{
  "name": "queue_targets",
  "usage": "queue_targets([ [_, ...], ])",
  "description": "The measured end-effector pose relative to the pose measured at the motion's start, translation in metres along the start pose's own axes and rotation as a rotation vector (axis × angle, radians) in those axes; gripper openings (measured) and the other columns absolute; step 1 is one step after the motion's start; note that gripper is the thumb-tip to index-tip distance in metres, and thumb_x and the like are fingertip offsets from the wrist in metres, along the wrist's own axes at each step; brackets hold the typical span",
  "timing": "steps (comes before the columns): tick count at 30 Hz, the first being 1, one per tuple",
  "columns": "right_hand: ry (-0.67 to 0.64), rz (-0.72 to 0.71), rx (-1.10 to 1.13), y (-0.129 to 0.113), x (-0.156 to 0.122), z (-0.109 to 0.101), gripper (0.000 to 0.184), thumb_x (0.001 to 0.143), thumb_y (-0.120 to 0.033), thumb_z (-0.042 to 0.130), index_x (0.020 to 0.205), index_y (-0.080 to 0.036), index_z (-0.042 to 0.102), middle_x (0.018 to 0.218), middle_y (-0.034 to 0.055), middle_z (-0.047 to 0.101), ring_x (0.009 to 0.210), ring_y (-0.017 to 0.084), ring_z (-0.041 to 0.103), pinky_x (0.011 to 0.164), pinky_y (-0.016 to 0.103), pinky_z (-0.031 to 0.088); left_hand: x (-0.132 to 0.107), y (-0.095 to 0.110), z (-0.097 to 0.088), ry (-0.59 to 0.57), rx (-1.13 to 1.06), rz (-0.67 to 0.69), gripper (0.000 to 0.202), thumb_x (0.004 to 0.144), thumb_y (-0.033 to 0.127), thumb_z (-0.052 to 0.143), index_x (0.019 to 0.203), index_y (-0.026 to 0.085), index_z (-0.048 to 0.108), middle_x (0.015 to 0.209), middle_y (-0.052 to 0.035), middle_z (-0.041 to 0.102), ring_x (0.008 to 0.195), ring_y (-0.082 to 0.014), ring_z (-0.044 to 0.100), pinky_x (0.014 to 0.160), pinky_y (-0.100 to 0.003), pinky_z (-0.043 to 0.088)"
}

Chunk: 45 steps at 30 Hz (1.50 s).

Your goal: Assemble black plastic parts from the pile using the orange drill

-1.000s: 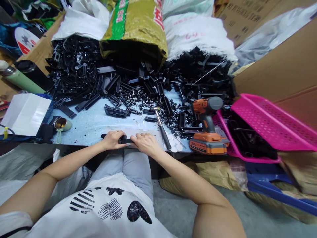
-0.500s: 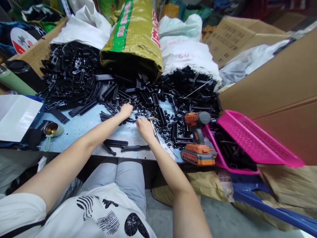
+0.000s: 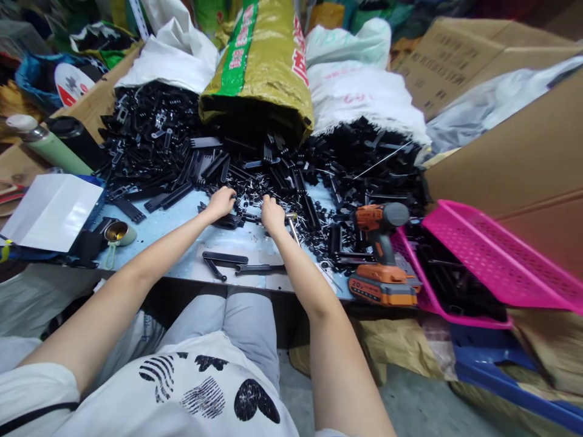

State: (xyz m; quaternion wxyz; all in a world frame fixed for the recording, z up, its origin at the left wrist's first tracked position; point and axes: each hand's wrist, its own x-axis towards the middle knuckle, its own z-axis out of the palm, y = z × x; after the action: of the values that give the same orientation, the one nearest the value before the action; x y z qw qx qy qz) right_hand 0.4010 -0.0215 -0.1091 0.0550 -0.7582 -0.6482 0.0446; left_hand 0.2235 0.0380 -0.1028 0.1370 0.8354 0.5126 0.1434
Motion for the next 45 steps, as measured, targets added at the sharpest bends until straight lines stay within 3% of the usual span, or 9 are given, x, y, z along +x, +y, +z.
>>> queue_targets([
  [6,0.127,-0.140,0.398,0.006,-0.029,-0.022,0.018,0.086,-0.030,0.052,0.089,-0.015,0.062,0.094,0.0092,0.063,0.082,0.017,0.059,0.080,0.030,0.045,0.029,0.047,0.020,-0.154,0.038,-0.015,0.021,0.078,0.009,0.055,0.095,0.006,0.067,0.101,-0.0204,0.063,0.105,-0.0289,0.054,0.088,-0.038,0.044],
  [11,-0.067,-0.247,0.696,0.002,-0.094,-0.035,0.017,0.079,-0.030,0.062,0.089,-0.017,0.065,0.087,0.0044,0.068,0.076,0.015,0.061,0.074,0.028,0.048,0.027,0.053,0.013,-0.107,-0.032,-0.028,0.023,0.080,0.008,0.052,0.098,0.006,0.066,0.100,-0.0187,0.065,0.100,-0.0255,0.059,0.089,-0.034,0.044],
  [16,-0.181,-0.317,0.547,-0.002,-0.137,-0.033,0.008,0.079,-0.020,0.062,0.084,-0.016,0.066,0.082,0.0045,0.067,0.071,0.015,0.060,0.069,0.026,0.047,-0.062,0.016,-0.015,0.200,-0.537,-0.001,0.022,0.079,0.015,0.055,0.099,0.013,0.064,0.090,-0.0075,0.068,0.082,-0.0181,0.065,0.082,-0.029,0.049],
  [20,-0.187,-0.450,0.374,-0.013,-0.143,-0.037,0.012,0.083,-0.014,0.056,0.088,-0.016,0.067,0.089,0.0067,0.066,0.081,0.017,0.061,0.075,0.026,0.046,-0.156,-0.010,-0.021,0.174,-0.973,-0.222,0.021,0.077,0.028,0.060,0.093,0.014,0.062,0.088,-0.0074,0.069,0.079,-0.0194,0.068,0.073,-0.030,0.053],
  [23,-0.206,-0.482,0.236,-0.024,-0.146,-0.043,0.017,0.085,-0.012,0.052,0.090,-0.016,0.067,0.091,0.0083,0.067,0.088,0.019,0.061,0.077,0.027,0.045,-0.196,-0.019,-0.013,0.172,-1.061,-0.332,0.024,0.076,0.031,0.062,0.092,0.013,0.061,0.090,-0.0088,0.069,0.084,-0.0214,0.069,0.078,-0.033,0.053],
  [30,-0.227,-0.483,0.231,-0.025,-0.147,-0.045,0.016,0.085,-0.014,0.054,0.094,-0.016,0.068,0.094,0.0074,0.068,0.091,0.019,0.061,0.080,0.027,0.045,-0.202,-0.022,-0.007,0.264,-0.726,-0.172,0.019,0.083,0.027,0.055,0.096,0.015,0.062,0.095,-0.0091,0.068,0.087,-0.0201,0.067,0.083,-0.035,0.053],
  [35,-0.185,-0.456,0.232,-0.018,-0.145,-0.043,0.015,0.086,-0.014,0.055,0.094,-0.014,0.068,0.093,0.0079,0.068,0.089,0.020,0.062,0.079,0.027,0.045,-0.205,-0.015,-0.009,0.279,-0.500,0.134,0.018,0.086,0.022,0.051,0.097,0.017,0.065,0.099,-0.0083,0.069,0.096,-0.0204,0.065,0.089,-0.036,0.052],
  [41,-0.201,-0.517,0.213,-0.018,-0.143,-0.043,0.013,0.085,-0.014,0.056,0.092,-0.015,0.068,0.091,0.0077,0.068,0.089,0.019,0.061,0.079,0.026,0.044,-0.204,-0.023,-0.003,0.376,-0.490,0.007,0.019,0.089,0.027,0.053,0.096,0.016,0.066,0.095,-0.0086,0.070,0.086,-0.0194,0.068,0.079,-0.034,0.056],
  [45,-0.197,-0.524,0.167,-0.020,-0.140,-0.043,0.014,0.087,-0.015,0.054,0.092,-0.014,0.067,0.090,0.0088,0.067,0.089,0.019,0.061,0.078,0.027,0.044,-0.204,-0.029,-0.001,0.409,-0.306,0.236,0.020,0.090,0.024,0.051,0.101,0.016,0.065,0.103,-0.0101,0.069,0.099,-0.0204,0.064,0.089,-0.037,0.053],
])
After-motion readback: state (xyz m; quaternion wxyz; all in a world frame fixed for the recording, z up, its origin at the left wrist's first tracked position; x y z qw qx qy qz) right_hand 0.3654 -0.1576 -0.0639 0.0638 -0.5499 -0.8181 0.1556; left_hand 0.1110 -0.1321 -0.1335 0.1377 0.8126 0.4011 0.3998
